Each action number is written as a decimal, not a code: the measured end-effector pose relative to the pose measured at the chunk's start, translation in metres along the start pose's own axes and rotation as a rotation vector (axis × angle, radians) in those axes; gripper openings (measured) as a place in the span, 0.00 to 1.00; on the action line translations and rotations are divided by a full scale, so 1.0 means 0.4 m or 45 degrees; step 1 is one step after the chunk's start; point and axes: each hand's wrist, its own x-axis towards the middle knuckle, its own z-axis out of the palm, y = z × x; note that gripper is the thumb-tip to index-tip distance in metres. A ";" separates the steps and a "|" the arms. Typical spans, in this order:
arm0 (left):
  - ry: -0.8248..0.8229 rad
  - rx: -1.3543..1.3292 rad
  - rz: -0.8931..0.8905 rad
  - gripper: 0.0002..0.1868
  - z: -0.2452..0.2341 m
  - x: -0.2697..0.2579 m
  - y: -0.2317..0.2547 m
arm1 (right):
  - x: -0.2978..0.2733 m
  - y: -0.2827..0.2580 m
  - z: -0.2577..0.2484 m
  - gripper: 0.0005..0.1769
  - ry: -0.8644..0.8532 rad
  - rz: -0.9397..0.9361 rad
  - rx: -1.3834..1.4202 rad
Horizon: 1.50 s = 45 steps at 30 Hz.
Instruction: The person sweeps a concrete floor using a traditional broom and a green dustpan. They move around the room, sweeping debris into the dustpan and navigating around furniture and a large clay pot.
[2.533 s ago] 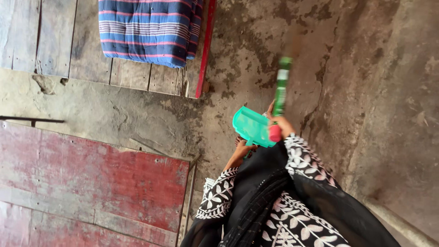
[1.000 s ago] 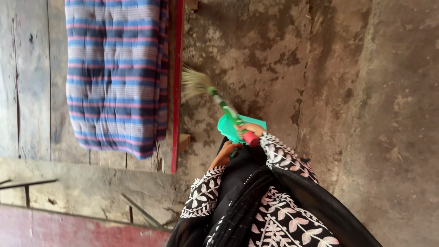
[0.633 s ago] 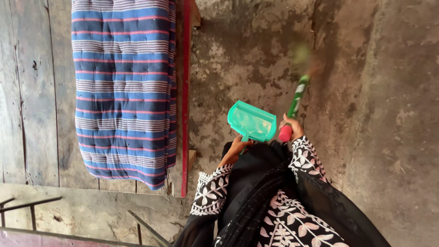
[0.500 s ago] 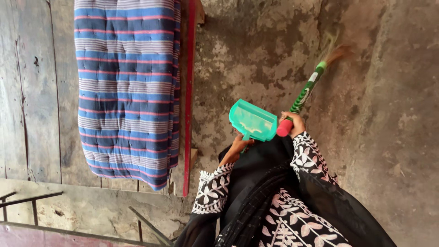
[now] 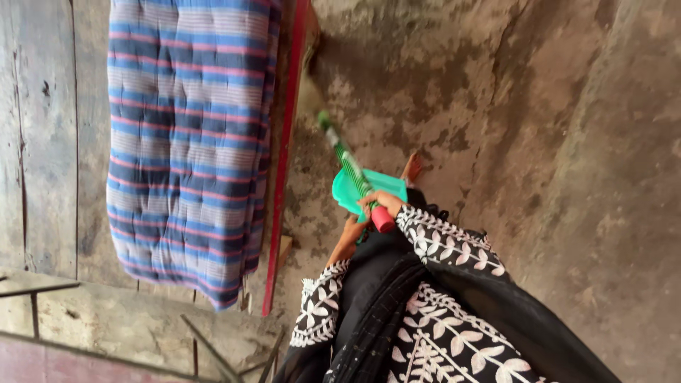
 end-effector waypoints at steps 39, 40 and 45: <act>-0.383 0.691 0.024 0.13 0.159 0.397 0.697 | -0.054 -0.681 -0.116 0.15 -0.375 -0.528 0.352; -0.447 0.739 0.024 0.14 0.155 0.408 0.735 | -0.070 -0.681 -0.125 0.16 -0.273 -0.645 0.402; -0.559 1.137 0.105 0.16 0.149 0.455 0.889 | -0.131 -0.586 -0.149 0.20 0.378 -0.978 0.665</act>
